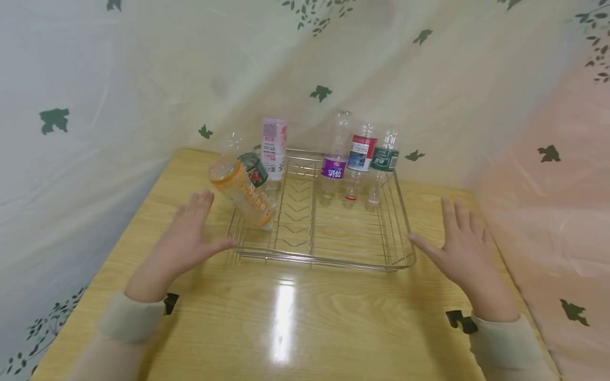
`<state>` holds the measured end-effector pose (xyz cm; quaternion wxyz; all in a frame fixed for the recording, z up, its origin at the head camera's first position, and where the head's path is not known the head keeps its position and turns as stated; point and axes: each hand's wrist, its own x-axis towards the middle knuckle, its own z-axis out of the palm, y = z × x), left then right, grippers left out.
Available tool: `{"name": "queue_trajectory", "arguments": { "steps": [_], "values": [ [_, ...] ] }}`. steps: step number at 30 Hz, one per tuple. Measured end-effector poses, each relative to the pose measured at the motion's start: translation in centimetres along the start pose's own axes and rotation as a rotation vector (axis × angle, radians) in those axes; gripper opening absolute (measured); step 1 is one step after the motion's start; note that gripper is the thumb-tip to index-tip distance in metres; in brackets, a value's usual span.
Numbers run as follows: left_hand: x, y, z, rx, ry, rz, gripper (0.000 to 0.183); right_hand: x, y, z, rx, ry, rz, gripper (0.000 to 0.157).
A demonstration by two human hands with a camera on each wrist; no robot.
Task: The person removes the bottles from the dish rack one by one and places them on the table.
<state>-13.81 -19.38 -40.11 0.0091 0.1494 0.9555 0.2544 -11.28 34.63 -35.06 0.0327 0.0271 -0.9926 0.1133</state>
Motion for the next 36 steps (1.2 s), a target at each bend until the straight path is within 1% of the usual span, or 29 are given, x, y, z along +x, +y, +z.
{"name": "queue_trajectory", "arguments": {
  "steps": [6, 14, 21, 29, 32, 36],
  "values": [
    [0.4, -0.1, 1.2, -0.094, -0.023, 0.032, 0.122, 0.2, -1.4, -0.4, 0.011, 0.018, -0.024, 0.115],
    [0.5, -0.3, 2.5, -0.170, -0.047, 0.008, 0.121, 1.0, -3.3, -0.3, 0.070, 0.017, -0.065, 0.118],
    [0.5, -0.1, 3.2, -0.222, -0.044, 0.023, 0.119, 2.0, -5.7, -0.4, 0.151, 0.027, -0.146, 0.115],
    [0.7, -0.1, 4.1, -0.247, -0.025, 0.066, 0.117, 2.9, -8.4, 0.1, 0.255, 0.005, -0.194, 0.109],
    [0.8, 0.0, 4.4, -0.259, -0.023, 0.069, 0.117, 3.2, -9.8, 0.5, 0.271, -0.016, -0.212, 0.106],
    [0.9, 0.2, 4.6, -0.278, -0.025, 0.057, 0.117, 3.6, -11.9, 0.9, 0.266, -0.048, -0.244, 0.103]
  ]
}}
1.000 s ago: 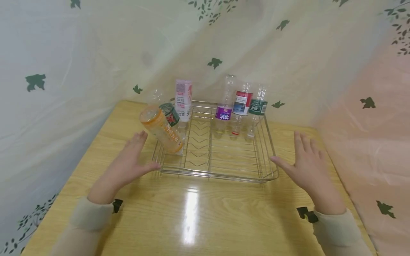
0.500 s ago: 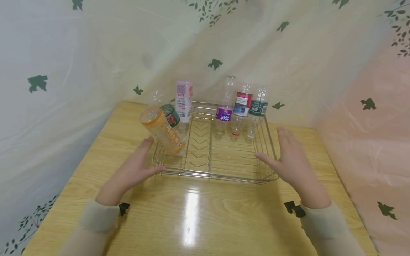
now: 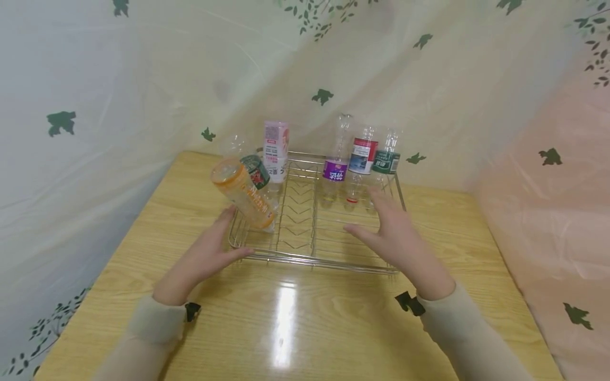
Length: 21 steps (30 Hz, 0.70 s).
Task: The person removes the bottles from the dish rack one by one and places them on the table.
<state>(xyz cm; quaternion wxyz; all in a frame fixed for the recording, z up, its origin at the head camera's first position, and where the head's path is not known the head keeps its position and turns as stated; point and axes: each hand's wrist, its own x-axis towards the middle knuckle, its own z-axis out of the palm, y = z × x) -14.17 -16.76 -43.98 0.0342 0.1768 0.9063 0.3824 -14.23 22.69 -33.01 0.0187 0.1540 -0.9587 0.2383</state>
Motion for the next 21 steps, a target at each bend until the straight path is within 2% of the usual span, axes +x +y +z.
{"name": "queue_trajectory", "arguments": {
  "steps": [4, 11, 17, 21],
  "values": [
    [0.0, 0.1, 0.1, 0.001, -0.003, -0.010, 0.118, 0.9, -1.8, 0.6, 0.007, -0.014, -0.030, 0.099],
    [0.0, 0.3, 0.1, -0.008, 0.015, 0.003, 0.117, 3.0, -5.0, 2.1, 0.058, -0.039, -0.160, 0.091],
    [0.0, 0.3, 0.3, -0.015, 0.032, 0.023, 0.116, 4.3, -7.2, 3.3, 0.088, -0.131, -0.157, 0.091],
    [-0.1, 0.4, 0.4, -0.019, 0.043, 0.036, 0.116, 5.2, -8.1, 4.0, 0.090, -0.150, -0.188, 0.088]
  ]
}}
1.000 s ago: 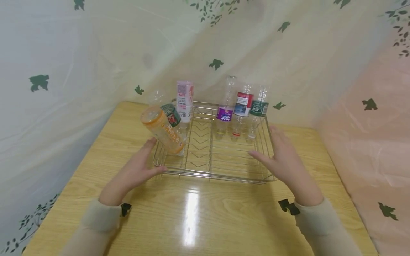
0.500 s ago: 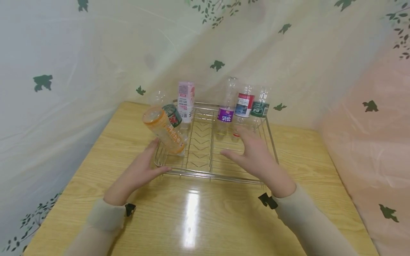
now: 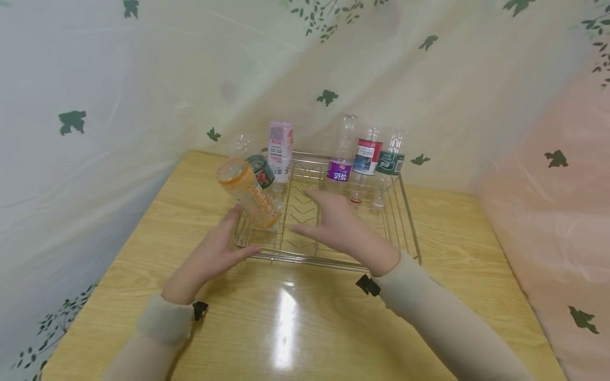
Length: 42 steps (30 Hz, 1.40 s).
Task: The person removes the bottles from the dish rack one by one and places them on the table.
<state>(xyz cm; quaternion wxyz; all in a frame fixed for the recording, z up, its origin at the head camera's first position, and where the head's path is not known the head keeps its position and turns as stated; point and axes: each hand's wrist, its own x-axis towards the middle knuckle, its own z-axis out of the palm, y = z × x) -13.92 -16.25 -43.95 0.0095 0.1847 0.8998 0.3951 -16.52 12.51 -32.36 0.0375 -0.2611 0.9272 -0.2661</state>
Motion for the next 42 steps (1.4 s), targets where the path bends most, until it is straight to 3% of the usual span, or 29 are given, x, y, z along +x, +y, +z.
{"name": "queue_trajectory", "arguments": {
  "steps": [12, 20, 24, 31, 42],
  "values": [
    [0.3, 0.0, 0.4, -0.024, 0.035, 0.026, 0.115, 3.8, -1.3, 2.5, 0.014, -0.064, 0.020, 0.076],
    [0.1, 0.0, 0.5, -0.023, 0.043, 0.042, 0.116, 5.2, -2.4, 4.5, -0.016, -0.069, -0.018, 0.079],
    [0.0, 0.1, 0.5, -0.010, 0.040, 0.023, 0.118, 6.1, -2.9, 5.0, -0.029, -0.057, -0.006, 0.081],
    [-0.1, 0.2, 0.5, 0.001, 0.054, 0.041, 0.116, 7.2, -3.1, 6.2, 0.022, -0.057, 0.066, 0.069],
    [-0.2, 0.4, 0.4, -0.013, 0.053, 0.028, 0.116, 7.7, -2.9, 7.3, 0.068, -0.032, 0.072, 0.084]
  ]
}}
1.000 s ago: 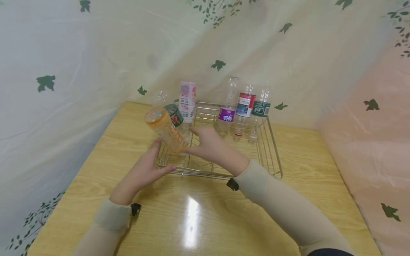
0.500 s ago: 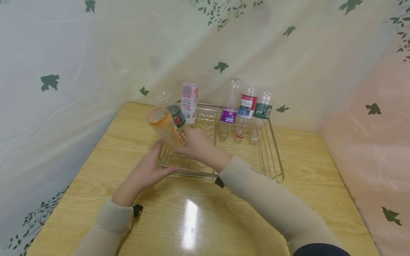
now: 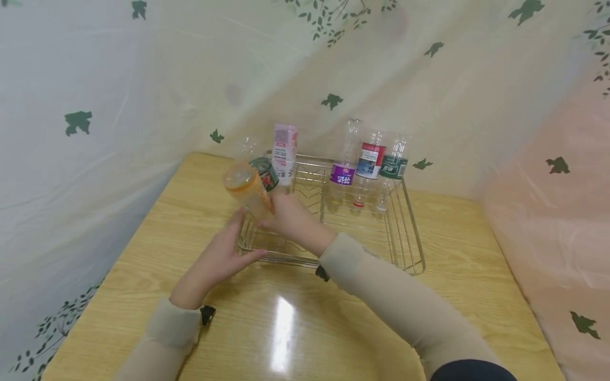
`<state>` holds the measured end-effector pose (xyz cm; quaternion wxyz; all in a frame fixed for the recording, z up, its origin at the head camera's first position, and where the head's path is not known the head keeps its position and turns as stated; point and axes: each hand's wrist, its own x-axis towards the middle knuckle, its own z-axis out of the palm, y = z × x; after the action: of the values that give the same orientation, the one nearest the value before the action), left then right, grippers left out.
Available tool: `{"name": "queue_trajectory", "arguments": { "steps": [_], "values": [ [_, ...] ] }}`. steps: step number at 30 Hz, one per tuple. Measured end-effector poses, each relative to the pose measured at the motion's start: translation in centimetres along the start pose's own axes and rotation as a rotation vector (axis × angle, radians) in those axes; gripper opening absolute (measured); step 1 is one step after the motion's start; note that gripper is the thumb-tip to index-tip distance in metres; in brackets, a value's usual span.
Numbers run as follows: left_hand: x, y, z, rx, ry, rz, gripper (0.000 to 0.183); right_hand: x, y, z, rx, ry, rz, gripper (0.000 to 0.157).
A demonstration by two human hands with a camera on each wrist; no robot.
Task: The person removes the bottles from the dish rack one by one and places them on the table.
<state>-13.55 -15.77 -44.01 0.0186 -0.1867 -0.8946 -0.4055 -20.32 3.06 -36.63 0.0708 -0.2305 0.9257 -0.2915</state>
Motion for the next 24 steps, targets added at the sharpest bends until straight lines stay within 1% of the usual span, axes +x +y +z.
{"name": "queue_trajectory", "arguments": {
  "steps": [1, 5, 8, 10, 14, 17, 21, 24],
  "values": [
    [0.0, 0.0, 0.0, -0.004, -0.001, -0.002, 0.116, 0.0, 0.1, 0.1, 0.003, 0.002, 0.001, 0.084],
    [0.0, 0.1, 0.0, -0.010, -0.001, -0.003, 0.116, 0.1, 0.4, 0.6, 0.007, 0.008, 0.004, 0.076],
    [-0.1, 0.1, 0.0, -0.011, 0.005, 0.004, 0.114, 0.1, 0.5, 0.7, -0.002, 0.017, -0.008, 0.073],
    [-0.1, 0.1, 0.0, -0.011, 0.008, 0.011, 0.113, 0.1, 0.5, 0.8, -0.006, 0.023, -0.017, 0.072],
    [-0.1, 0.1, 0.0, -0.007, 0.006, 0.012, 0.114, 0.0, 0.3, 0.6, 0.004, 0.044, -0.032, 0.076],
    [-0.1, 0.1, 0.0, -0.002, 0.005, 0.006, 0.115, -0.2, 0.0, 0.3, 0.001, 0.064, -0.041, 0.074],
    [0.0, 0.0, 0.0, 0.002, 0.010, 0.001, 0.114, -0.6, -0.4, -0.1, -0.004, 0.082, -0.036, 0.057],
    [0.0, 0.0, 0.0, 0.006, 0.013, 0.004, 0.114, -0.9, -0.6, -0.5, -0.001, 0.098, -0.027, 0.049]
  ]
}}
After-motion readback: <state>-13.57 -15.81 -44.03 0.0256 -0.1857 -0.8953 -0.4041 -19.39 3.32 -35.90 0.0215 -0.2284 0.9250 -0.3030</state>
